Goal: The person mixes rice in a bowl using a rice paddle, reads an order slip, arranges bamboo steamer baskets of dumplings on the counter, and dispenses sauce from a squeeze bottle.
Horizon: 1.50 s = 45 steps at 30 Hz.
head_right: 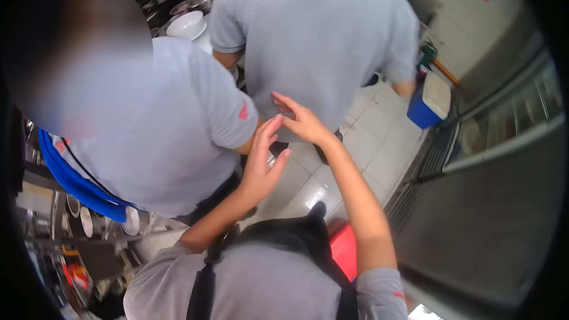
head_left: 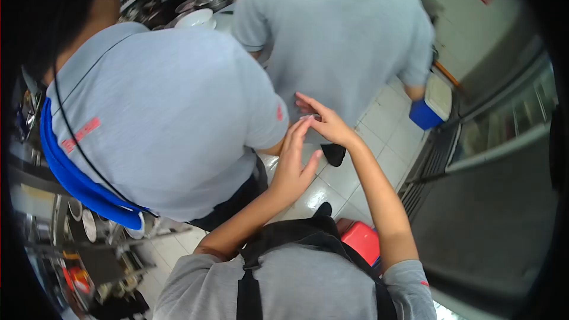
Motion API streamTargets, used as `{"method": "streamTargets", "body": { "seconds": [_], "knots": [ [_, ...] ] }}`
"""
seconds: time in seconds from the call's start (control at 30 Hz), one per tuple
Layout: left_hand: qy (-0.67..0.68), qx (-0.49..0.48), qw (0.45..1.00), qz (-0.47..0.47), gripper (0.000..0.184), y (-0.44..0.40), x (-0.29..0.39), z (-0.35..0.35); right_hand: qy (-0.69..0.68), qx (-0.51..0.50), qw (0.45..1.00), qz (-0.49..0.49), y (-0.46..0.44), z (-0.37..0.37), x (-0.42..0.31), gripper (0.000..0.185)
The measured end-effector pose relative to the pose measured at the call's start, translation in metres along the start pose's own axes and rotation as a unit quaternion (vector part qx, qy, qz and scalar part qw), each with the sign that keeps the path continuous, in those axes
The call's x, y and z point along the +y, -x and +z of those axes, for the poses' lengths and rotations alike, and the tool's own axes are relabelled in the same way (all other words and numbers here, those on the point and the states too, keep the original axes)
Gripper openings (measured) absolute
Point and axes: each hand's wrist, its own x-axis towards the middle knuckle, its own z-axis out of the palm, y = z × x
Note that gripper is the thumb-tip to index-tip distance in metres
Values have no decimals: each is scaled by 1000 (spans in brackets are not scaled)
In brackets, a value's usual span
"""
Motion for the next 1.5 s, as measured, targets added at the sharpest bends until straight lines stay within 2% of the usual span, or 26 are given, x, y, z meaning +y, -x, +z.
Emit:
{"method": "streamTargets", "body": {
  "seconds": [0.13,0.27,0.33,0.37,0.4,0.47,0.57,0.7,0.77,0.8,0.83,0.87,0.9,0.93,1.0,1.1,1.17,1.27,1.33,1.37,1.5],
  "knots": [
    [-74,46,988,-130,60,-16,11,19,-193,-53,977,80,-23,-66,29,57],
    [-62,58,967,-242,54,-24,-2,20,-153,23,985,74,0,-95,36,57],
    [54,62,956,-281,51,-26,-13,19,-89,107,987,75,5,-98,42,51],
    [111,63,946,-297,49,-26,-15,14,-58,152,984,73,2,-95,42,49],
    [94,62,961,-251,41,-29,-18,12,-49,172,980,85,-6,-89,47,44],
    [88,-5,955,-284,37,-33,-23,5,-25,216,970,105,-26,-74,64,37],
    [103,-81,935,-330,32,-44,-32,2,-188,45,966,172,-97,-40,99,21],
    [174,-136,914,-340,35,-44,-53,4,-165,40,967,192,-225,25,183,16],
    [272,-71,884,-373,37,-34,-70,17,-175,54,958,223,-299,56,240,15],
    [288,-65,853,-431,38,-37,-73,15,-183,63,950,244,-335,72,274,14],
    [255,-65,845,-465,39,-42,-76,11,-244,51,937,243,-369,86,324,17],
    [255,-37,828,-498,40,-38,-86,14,-202,41,942,266,-405,104,371,25],
    [251,-2,812,-527,40,-36,-100,16,82,36,958,271,-441,127,417,33],
    [223,57,815,-532,40,-40,-106,17,181,-2,943,279,-461,138,430,33],
    [179,176,802,-542,40,-56,-111,22,256,-107,922,269,-485,155,431,32],
    [235,286,756,-540,35,-53,-144,38,337,-191,891,235,-504,175,447,32],
    [307,378,670,-560,34,-57,-150,37,375,-231,875,202,-511,182,456,32],
    [172,453,742,-464,35,-41,-128,42,420,-254,858,149,-529,178,453,33],
    [121,492,698,-506,37,-46,-110,44,451,-259,846,114,-540,171,443,34],
    [128,499,634,-577,39,-51,-101,45,467,-258,840,98,-548,168,437,35],
    [118,529,611,-577,42,52,-120,109,526,-232,817,55,-558,147,406,38]
  ]
}}
